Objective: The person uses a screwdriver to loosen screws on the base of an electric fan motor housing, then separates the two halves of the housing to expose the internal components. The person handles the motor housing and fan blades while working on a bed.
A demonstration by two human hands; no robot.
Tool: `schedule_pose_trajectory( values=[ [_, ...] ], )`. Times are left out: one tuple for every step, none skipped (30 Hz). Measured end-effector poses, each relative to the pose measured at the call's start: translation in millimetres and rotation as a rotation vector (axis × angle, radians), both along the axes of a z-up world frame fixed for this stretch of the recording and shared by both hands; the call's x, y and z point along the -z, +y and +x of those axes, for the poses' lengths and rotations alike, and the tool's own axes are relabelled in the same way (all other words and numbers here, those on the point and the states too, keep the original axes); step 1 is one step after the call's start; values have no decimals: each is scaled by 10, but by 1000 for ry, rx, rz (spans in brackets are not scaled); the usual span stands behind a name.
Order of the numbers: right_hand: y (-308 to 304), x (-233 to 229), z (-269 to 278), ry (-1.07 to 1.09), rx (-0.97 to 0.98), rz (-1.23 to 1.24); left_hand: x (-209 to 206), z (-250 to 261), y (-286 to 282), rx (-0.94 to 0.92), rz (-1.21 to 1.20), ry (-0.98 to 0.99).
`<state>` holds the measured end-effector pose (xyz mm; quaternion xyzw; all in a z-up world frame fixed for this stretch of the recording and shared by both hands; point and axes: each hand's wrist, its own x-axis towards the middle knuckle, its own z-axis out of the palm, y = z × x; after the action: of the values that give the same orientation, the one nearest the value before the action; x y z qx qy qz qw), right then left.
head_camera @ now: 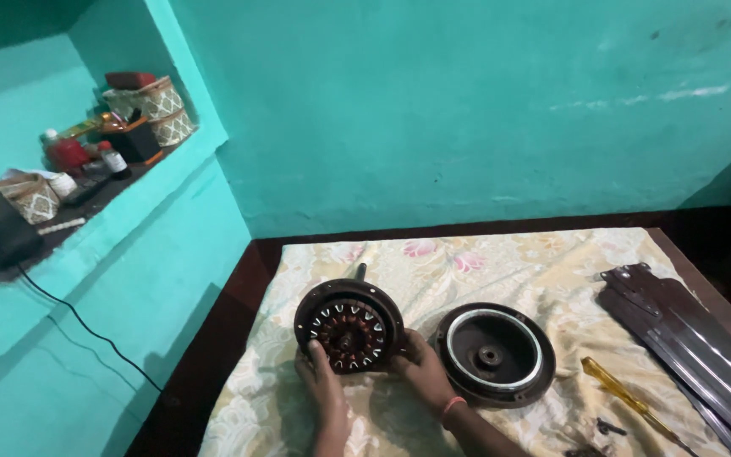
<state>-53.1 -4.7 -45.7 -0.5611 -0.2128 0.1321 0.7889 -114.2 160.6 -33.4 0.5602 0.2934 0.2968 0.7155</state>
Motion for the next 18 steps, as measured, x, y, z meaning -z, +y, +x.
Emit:
schedule_pose_trajectory(
  values=[
    [-1,-15,-19,101,-2,-4,-5,-74,15,59,-42,-28],
    [2,-52,-46,203,-5,-7,-19,-124,46,77,-38,26],
    [3,-106,-78,203,17,-49,-27,-176,71,102,-35,81],
    [29,-174,-111,203,39,-91,-39,-203,91,127,-32,136],
    [51,-244,-147,203,55,-133,-52,-221,104,133,-14,111],
    [50,-313,-183,148,67,-128,-70,-231,113,139,4,87],
    [58,-391,-194,89,76,-124,-109,-214,133,142,22,58],
    [67,-459,-199,30,85,-119,-157,-202,171,146,-43,55],
    [67,-510,-199,93,87,-115,-202,-197,210,152,-109,54],
    [65,-554,-178,156,89,-110,-250,-179,245,158,-176,54],
    [58,-576,-170,222,91,-107,-292,-168,268,180,-199,50],
    [49,-592,-157,176,102,-82,-335,-152,283,202,-223,45],
    [47,-620,-122,128,113,-55,-390,-128,296,223,-245,40],
    [38,-642,-101,81,123,-27,-431,-128,288,215,-239,116],
    [24,-674,-65,123,119,-12,-465,-133,271,211,-232,188],
    [5,-711,-22,166,114,3,-496,-137,255,206,-224,259],
    [-22,-731,-13,213,113,18,-507,-146,218,218,-231,194],
    [-36,-738,-29,237,123,5,-504,-158,175,231,-239,130]
  ],
)
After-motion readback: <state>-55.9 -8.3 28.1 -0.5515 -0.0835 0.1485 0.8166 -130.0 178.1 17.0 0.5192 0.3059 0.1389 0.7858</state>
